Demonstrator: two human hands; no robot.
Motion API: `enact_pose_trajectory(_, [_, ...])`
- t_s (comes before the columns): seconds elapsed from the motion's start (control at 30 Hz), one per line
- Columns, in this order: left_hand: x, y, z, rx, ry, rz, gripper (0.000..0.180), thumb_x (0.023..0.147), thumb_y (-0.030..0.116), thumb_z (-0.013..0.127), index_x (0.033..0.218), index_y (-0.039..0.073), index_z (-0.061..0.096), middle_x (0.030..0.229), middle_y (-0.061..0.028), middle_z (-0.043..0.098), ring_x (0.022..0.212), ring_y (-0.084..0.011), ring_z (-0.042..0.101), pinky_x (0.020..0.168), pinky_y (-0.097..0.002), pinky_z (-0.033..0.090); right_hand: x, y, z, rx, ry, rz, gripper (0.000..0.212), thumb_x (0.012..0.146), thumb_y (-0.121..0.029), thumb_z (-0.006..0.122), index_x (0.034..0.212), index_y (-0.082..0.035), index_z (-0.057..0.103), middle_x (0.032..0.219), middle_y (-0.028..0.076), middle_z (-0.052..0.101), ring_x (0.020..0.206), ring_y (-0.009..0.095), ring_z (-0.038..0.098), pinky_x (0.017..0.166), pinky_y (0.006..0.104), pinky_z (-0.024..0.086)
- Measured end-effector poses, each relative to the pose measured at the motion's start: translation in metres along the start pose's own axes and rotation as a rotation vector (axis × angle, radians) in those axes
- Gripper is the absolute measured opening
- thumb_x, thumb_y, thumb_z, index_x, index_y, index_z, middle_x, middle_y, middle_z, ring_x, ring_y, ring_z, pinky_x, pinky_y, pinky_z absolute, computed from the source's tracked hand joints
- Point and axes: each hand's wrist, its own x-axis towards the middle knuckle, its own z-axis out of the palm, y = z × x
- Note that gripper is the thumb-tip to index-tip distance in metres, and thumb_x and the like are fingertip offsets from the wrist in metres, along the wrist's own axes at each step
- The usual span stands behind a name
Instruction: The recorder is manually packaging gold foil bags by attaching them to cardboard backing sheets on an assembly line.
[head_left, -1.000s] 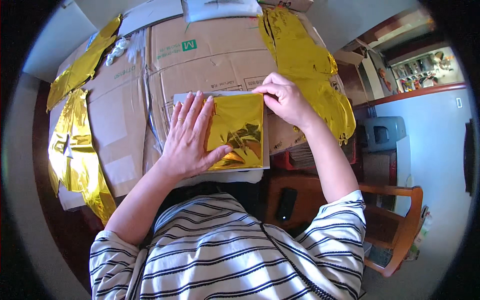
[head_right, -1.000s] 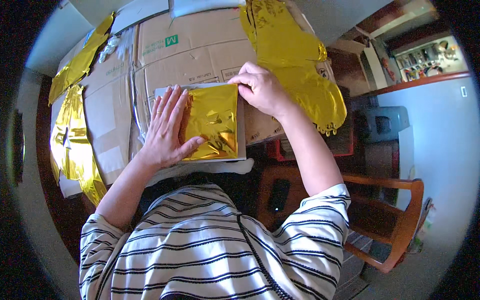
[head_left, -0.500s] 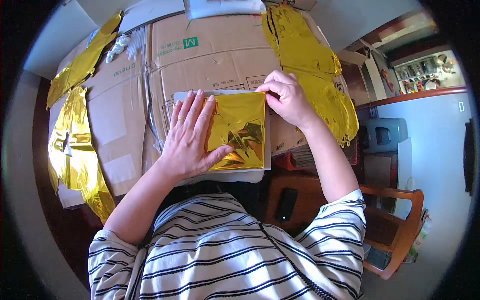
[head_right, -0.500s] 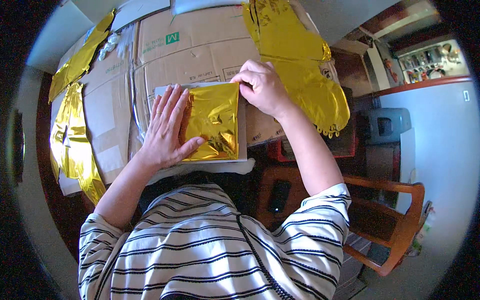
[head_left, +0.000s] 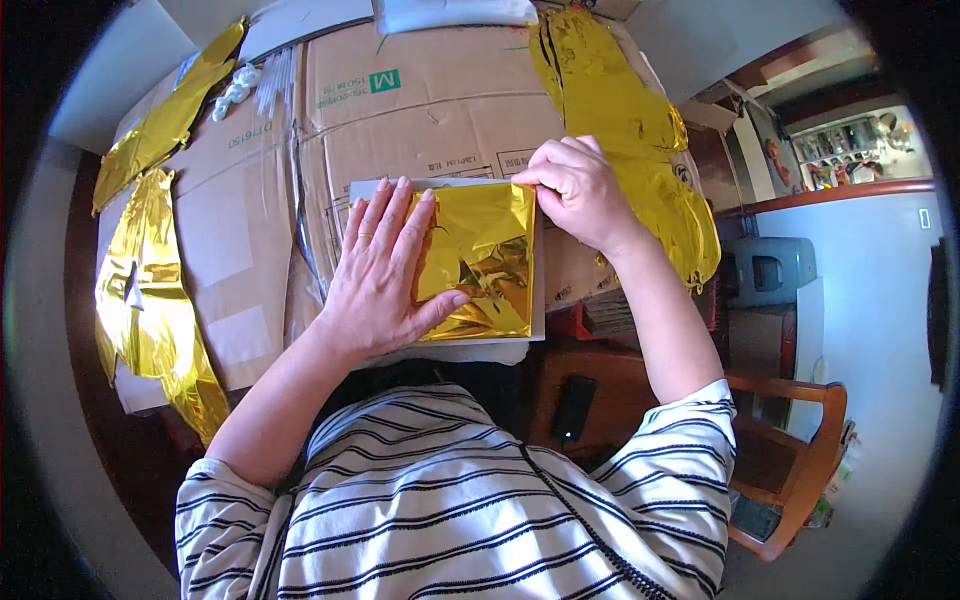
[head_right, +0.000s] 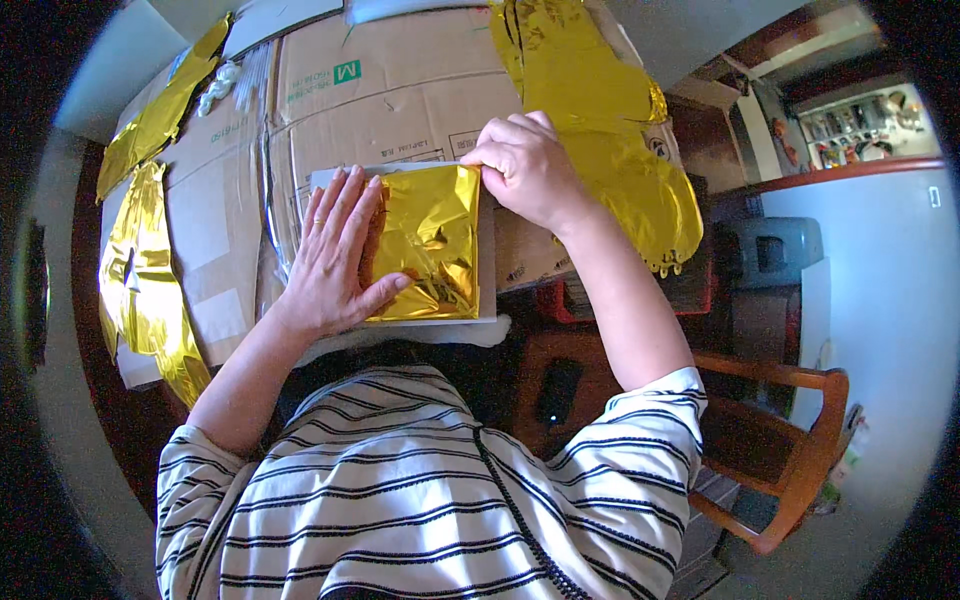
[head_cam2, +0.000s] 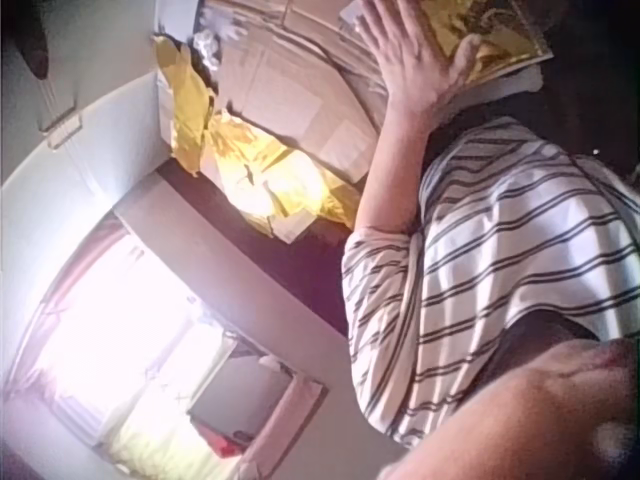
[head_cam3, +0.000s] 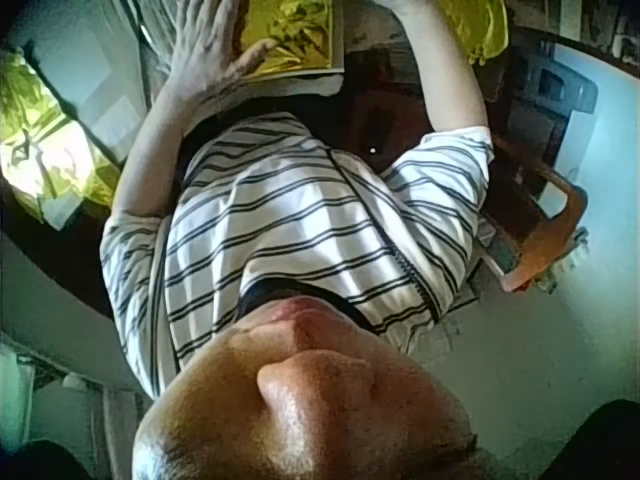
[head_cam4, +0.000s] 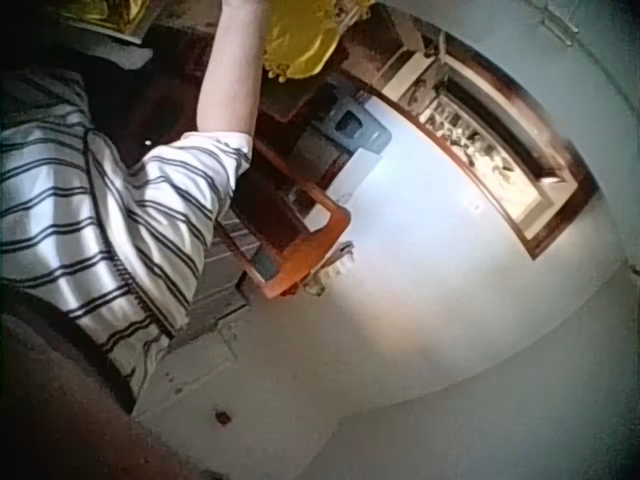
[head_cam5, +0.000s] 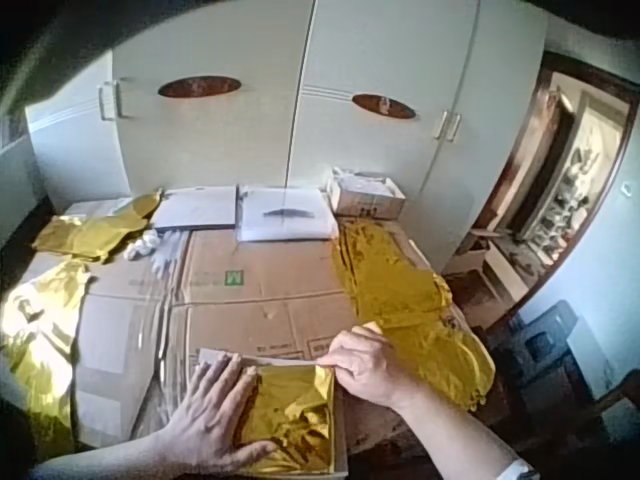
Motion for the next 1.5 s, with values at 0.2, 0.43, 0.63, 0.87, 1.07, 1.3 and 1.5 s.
enact_pose_trajectory(0.2, [0.000,-0.001,0.001,-0.014,0.012,0.000,0.097,0.090,0.067,0.055,0.155,0.001,0.026,0.159,-0.0275,0.025,0.150,-0.0421,0.018,0.122,-0.0541,0.010,0.003,0.000,0.002,-0.007,0.001,0.000,0.018,0.072,0.004,0.071,0.081,-0.011,0.071,0.079,-0.001,0.064,0.078,0.018,0.061,0.078,0.0336,0.043])
enact_pose_trajectory(0.43, [0.000,-0.001,0.001,-0.013,0.011,-0.003,0.097,0.090,0.067,0.055,0.155,0.001,0.027,0.158,-0.0273,0.026,0.150,-0.0422,0.019,0.122,-0.0538,0.011,0.005,-0.003,-0.002,-0.024,-0.034,-0.001,0.021,0.071,0.001,0.072,0.089,-0.010,0.070,0.085,0.000,0.066,0.081,0.020,0.061,0.080,0.0349,0.043])
enact_pose_trajectory(0.63, [-0.001,0.000,0.000,-0.017,0.014,-0.007,0.096,0.090,0.067,0.055,0.155,0.001,0.026,0.158,-0.0273,0.026,0.150,-0.0421,0.019,0.122,-0.0537,0.011,0.007,-0.017,-0.020,-0.155,-0.010,-0.120,0.027,0.073,-0.001,0.073,0.099,-0.011,0.071,0.091,0.001,0.067,0.082,0.021,0.061,0.081,0.0376,0.044])
enact_pose_trajectory(0.87, [-0.002,-0.002,0.001,-0.006,0.015,-0.003,0.097,0.090,0.068,0.053,0.155,0.001,0.027,0.159,-0.0272,0.025,0.150,-0.0419,0.018,0.122,-0.0539,0.011,0.004,-0.009,-0.007,-0.178,-0.005,-0.223,0.009,0.080,-0.008,0.069,0.088,-0.010,0.068,0.083,0.001,0.062,0.080,0.020,0.060,0.082,0.0362,0.044])
enact_pose_trajectory(1.07, [-0.001,-0.001,0.001,-0.008,0.007,-0.008,0.096,0.090,0.068,0.053,0.155,0.002,0.027,0.159,-0.0271,0.025,0.150,-0.0419,0.018,0.122,-0.0541,0.010,0.005,-0.005,0.000,-0.140,0.013,-0.168,0.015,0.074,-0.005,0.071,0.084,-0.012,0.064,0.082,0.001,0.062,0.079,0.021,0.060,0.080,0.0367,0.044])
enact_pose_trajectory(1.3, [-0.001,-0.002,0.002,-0.011,0.013,-0.005,0.097,0.090,0.069,0.052,0.155,0.002,0.027,0.159,-0.0276,0.024,0.150,-0.0426,0.018,0.122,-0.0547,0.010,0.005,-0.004,0.002,-0.144,-0.025,-0.095,0.018,0.071,-0.005,0.072,0.085,-0.013,0.063,0.084,0.002,0.063,0.081,0.021,0.061,0.079,0.0366,0.044])
enact_pose_trajectory(1.5, [-0.001,-0.003,0.002,-0.017,0.022,0.000,0.097,0.090,0.070,0.051,0.155,0.002,0.027,0.159,-0.0281,0.024,0.150,-0.0431,0.018,0.122,-0.0550,0.010,0.006,-0.008,-0.004,-0.115,-0.011,-0.162,0.017,0.073,-0.007,0.072,0.089,-0.011,0.066,0.088,0.001,0.066,0.082,0.021,0.062,0.082,0.0379,0.045])
